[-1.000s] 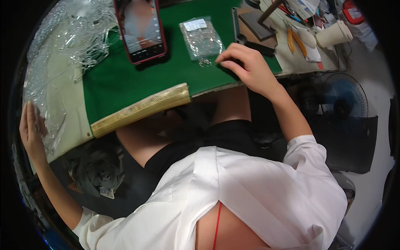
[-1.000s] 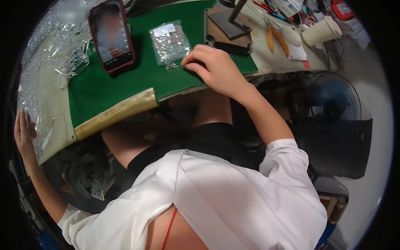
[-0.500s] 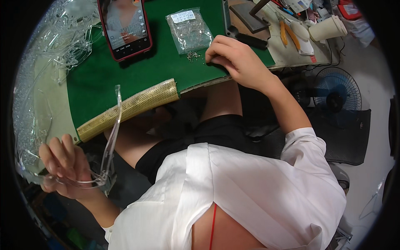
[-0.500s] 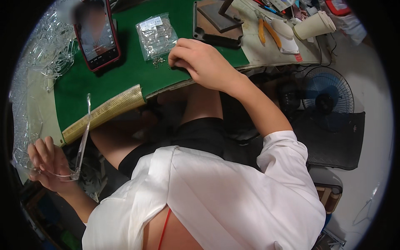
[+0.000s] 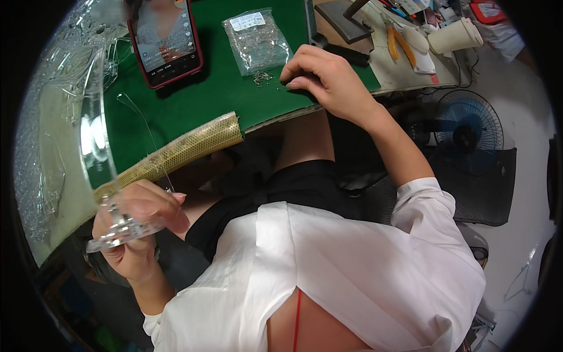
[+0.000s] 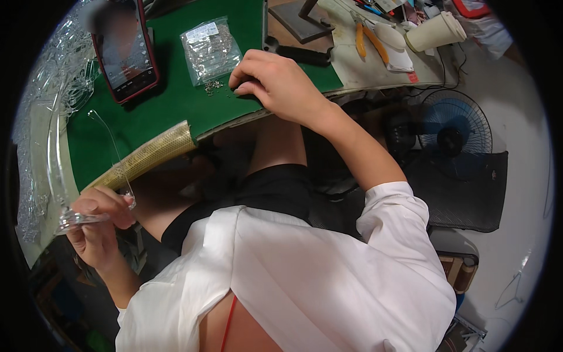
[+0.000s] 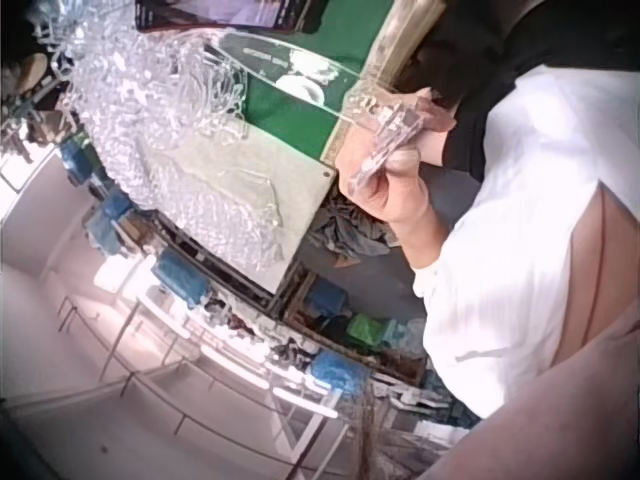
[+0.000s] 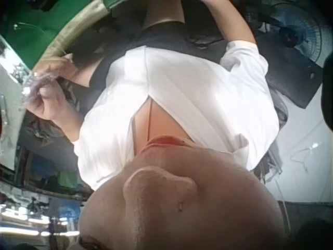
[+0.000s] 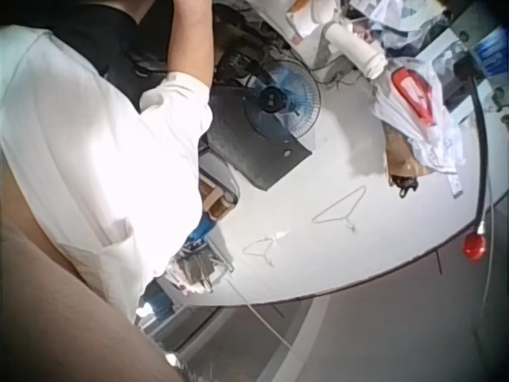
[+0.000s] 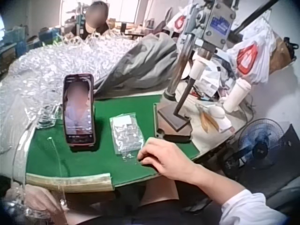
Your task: The person repeatedly picks up clear plastic light strands and inserts small metal beads into the ends of the strands. They place the assembled strands on the table and continue the process with new strands.
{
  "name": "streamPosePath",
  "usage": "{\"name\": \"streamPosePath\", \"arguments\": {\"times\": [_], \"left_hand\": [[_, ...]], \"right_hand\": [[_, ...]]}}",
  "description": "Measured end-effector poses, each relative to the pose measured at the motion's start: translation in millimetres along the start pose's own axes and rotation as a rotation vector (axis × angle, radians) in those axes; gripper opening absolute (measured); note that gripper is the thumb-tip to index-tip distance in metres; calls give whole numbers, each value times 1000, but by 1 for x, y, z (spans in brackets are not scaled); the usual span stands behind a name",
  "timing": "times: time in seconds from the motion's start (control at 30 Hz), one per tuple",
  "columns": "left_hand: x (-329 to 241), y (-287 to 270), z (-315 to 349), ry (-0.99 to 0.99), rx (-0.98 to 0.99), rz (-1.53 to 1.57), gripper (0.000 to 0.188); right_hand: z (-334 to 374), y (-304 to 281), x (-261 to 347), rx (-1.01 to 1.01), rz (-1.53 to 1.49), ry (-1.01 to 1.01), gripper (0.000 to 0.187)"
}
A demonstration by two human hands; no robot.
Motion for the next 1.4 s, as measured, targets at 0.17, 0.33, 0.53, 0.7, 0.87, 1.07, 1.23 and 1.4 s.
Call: {"name": "streamPosePath", "arguments": {"times": [0.17,0.33,0.53,0.7,0.87,1.07,1.23,1.4], "left_hand": [[4,3,-2,-6,-37,-64,27],[7,2,1,8,-78,-132,26],[8,3,3,-30,-121,-160,24],[7,5,0,-24,-166,-186,25],[4,16,-12,35,-76,-248,29],[14,45,-34,145,-80,-300,39],[21,50,-44,180,-104,-328,36],[24,49,-45,136,-153,-285,38]], "right_hand": [[-1,4,4,27,62,-57,10],[-4,5,11,86,117,-86,12],[-9,9,13,139,220,-178,8],[-5,10,12,154,270,-241,10],[7,2,5,84,259,-199,12],[7,-11,-9,-19,94,-86,12],[3,-2,8,-38,133,-194,12],[3,3,6,40,207,-192,12]]}}
Point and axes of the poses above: each hand's wrist, its own z-axis away from the middle knuckle, its own y-axis out of the palm, x = y × z, the point moved 8 cm from there along -z, towards the middle knuckle
